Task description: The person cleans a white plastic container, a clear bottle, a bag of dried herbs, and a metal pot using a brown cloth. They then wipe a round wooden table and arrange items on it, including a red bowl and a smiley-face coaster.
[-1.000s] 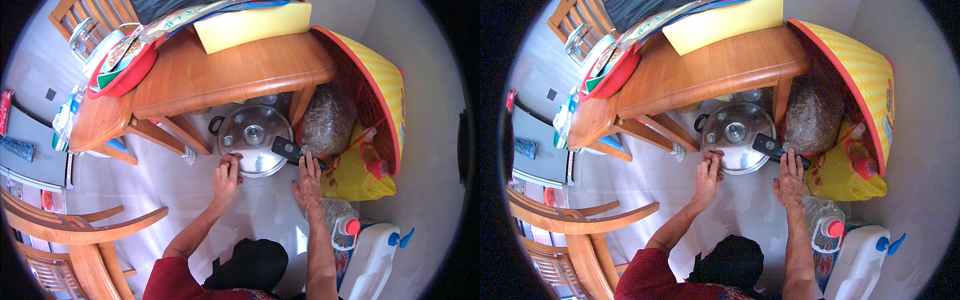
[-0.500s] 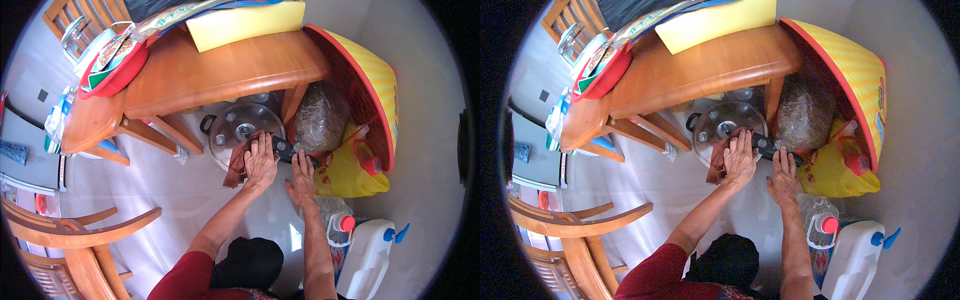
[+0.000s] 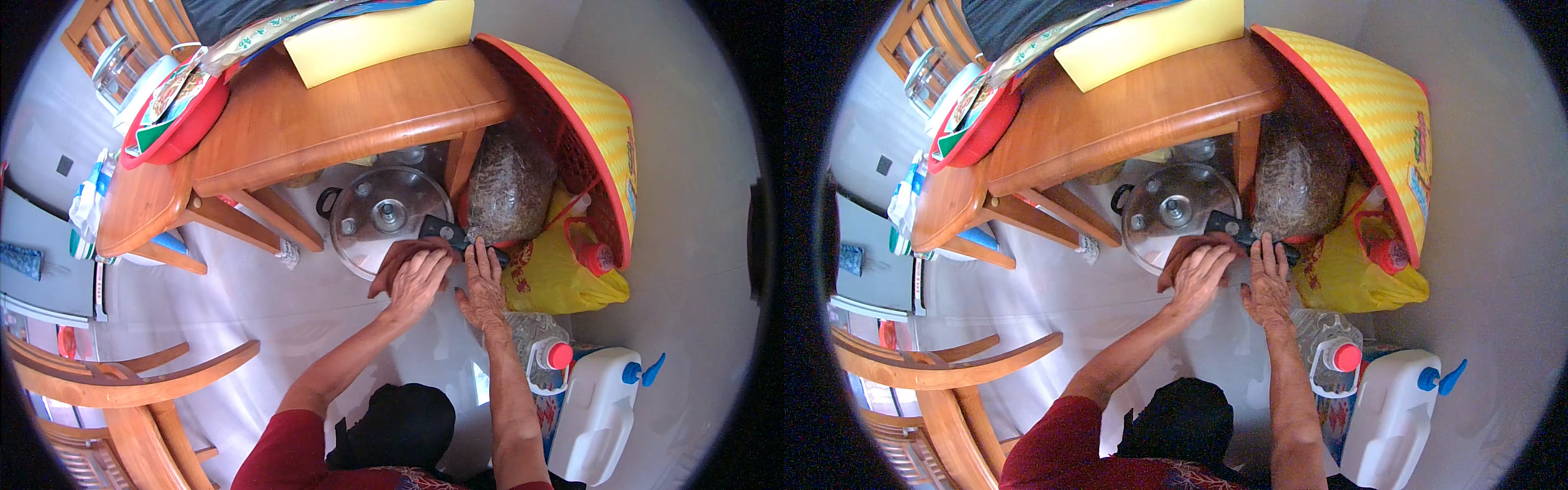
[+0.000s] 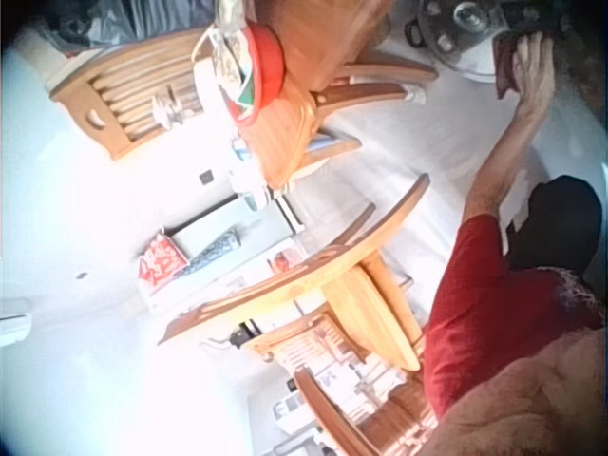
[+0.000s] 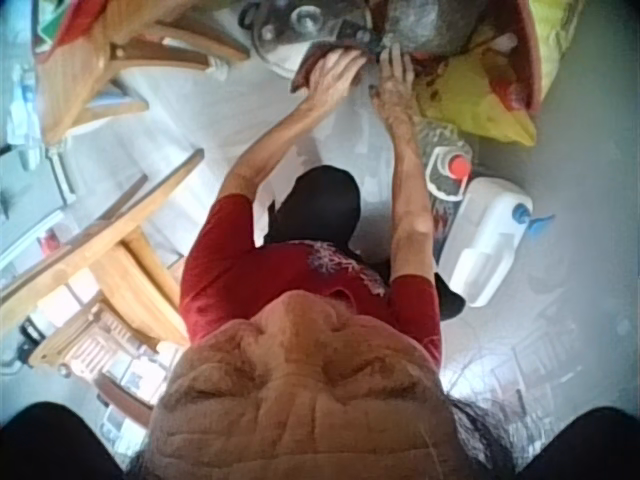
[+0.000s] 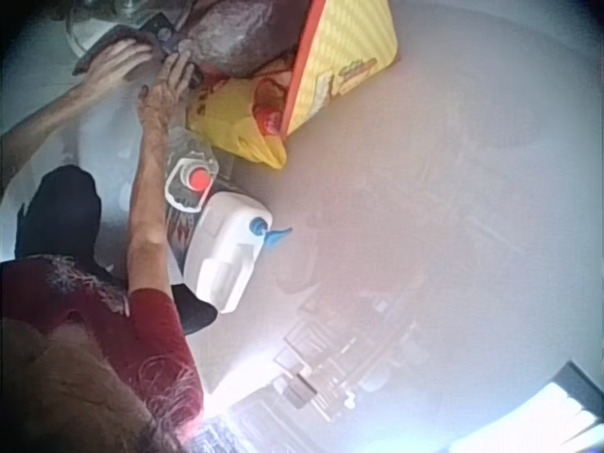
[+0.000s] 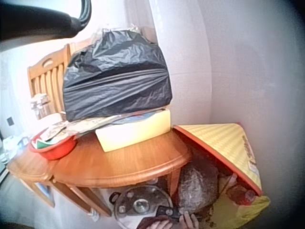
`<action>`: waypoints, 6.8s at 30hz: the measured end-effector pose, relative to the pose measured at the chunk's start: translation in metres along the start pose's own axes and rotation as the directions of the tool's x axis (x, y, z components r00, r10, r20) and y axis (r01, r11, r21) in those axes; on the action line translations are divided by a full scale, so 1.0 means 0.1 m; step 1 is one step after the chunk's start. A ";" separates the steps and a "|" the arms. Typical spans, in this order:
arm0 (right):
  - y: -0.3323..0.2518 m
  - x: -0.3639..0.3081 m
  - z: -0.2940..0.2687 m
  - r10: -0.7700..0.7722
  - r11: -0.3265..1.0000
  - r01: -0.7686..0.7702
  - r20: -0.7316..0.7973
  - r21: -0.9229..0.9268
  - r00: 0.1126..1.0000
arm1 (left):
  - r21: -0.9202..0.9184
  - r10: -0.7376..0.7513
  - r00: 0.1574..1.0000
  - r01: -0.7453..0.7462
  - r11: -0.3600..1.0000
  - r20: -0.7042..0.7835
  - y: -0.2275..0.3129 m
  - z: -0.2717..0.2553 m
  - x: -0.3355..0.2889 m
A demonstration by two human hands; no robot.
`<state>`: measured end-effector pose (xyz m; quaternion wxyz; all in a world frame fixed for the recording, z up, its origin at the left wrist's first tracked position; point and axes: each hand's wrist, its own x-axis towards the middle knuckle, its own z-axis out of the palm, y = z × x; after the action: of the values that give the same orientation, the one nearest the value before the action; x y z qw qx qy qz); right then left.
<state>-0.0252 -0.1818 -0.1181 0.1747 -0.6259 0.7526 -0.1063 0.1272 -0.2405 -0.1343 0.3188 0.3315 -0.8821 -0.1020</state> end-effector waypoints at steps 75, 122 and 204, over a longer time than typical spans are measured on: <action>-0.24 -1.32 0.47 -0.027 0.788 0.083 -0.099 0.610 0.995 | 0.242 0.111 0.992 -0.122 0.963 0.059 0.24 -1.47 2.27; -0.03 -1.92 0.60 -0.006 0.882 -0.165 0.360 0.441 0.933 | 0.687 0.101 0.919 0.209 0.696 -0.382 -1.37 -1.93 0.16; -1.10 -1.99 -2.61 -0.053 0.567 -0.238 0.323 0.788 0.945 | 0.602 -0.349 0.917 0.169 0.781 0.196 -0.06 -2.24 1.85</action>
<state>0.0018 -0.0239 0.1885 0.5653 -0.4414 0.6123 -0.3326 0.1653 -0.3581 0.1287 0.0509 0.5119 -0.8542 0.0763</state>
